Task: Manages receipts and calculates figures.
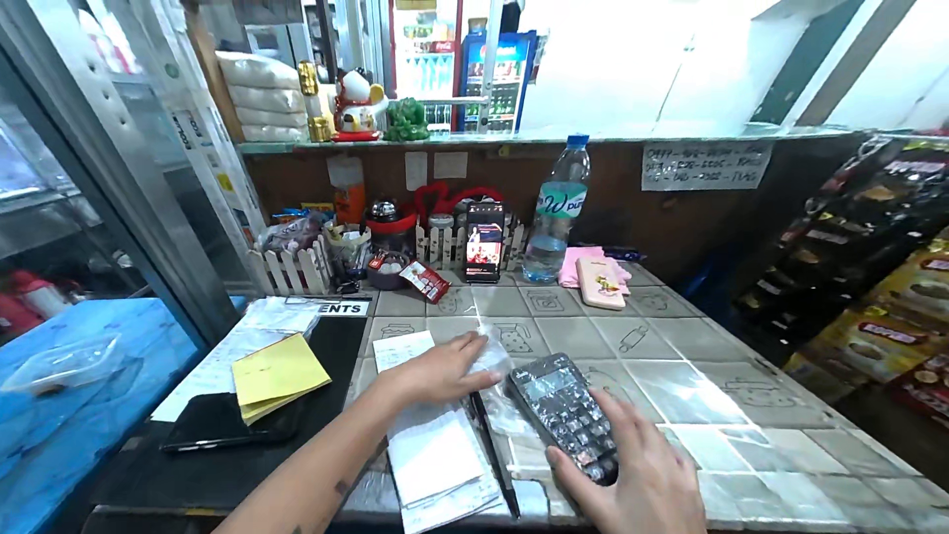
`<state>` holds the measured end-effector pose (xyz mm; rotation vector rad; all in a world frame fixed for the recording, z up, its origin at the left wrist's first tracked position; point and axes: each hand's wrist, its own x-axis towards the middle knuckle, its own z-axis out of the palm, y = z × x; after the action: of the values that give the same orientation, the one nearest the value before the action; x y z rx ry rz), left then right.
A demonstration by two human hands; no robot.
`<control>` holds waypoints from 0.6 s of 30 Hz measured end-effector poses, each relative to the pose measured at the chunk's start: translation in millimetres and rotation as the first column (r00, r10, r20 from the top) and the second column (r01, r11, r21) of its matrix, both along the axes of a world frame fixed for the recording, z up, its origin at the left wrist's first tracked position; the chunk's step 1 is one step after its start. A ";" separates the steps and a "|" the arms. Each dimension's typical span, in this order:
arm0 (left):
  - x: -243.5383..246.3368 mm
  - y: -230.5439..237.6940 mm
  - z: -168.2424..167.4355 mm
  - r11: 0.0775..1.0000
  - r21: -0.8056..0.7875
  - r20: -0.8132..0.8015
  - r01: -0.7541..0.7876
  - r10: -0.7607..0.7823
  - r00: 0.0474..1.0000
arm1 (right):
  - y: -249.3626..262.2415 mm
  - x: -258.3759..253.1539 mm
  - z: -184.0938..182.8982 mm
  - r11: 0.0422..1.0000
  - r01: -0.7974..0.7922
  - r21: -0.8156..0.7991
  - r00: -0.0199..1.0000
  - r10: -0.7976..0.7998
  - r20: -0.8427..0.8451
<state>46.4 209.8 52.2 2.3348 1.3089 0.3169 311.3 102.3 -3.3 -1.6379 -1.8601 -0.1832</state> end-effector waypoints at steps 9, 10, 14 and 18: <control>-8.2 -0.1 -19.7 0.995 -0.004 -0.165 0.104 -0.103 0.981 | -4.3 -0.2 4.1 0.998 -0.020 -0.066 1.000 0.020 -0.001; -8.2 -0.5 -19.6 0.994 -0.005 -0.164 0.107 -0.106 0.981 | -4.2 0.1 3.6 0.997 -0.024 -0.070 1.000 0.023 -0.007; -7.5 -2.1 -19.8 0.994 -0.014 -0.173 0.106 -0.107 0.979 | -4.4 1.3 3.5 0.995 -0.032 -0.096 0.999 0.031 -0.013; -8.0 -5.4 -19.9 0.997 0.009 -0.099 0.076 -0.074 0.992 | -4.3 2.3 2.4 0.994 -0.033 -0.106 0.999 0.032 -0.006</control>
<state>38.4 204.4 32.3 2.4309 1.2633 0.1891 313.7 98.0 -0.9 -1.6760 -1.9214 -0.0679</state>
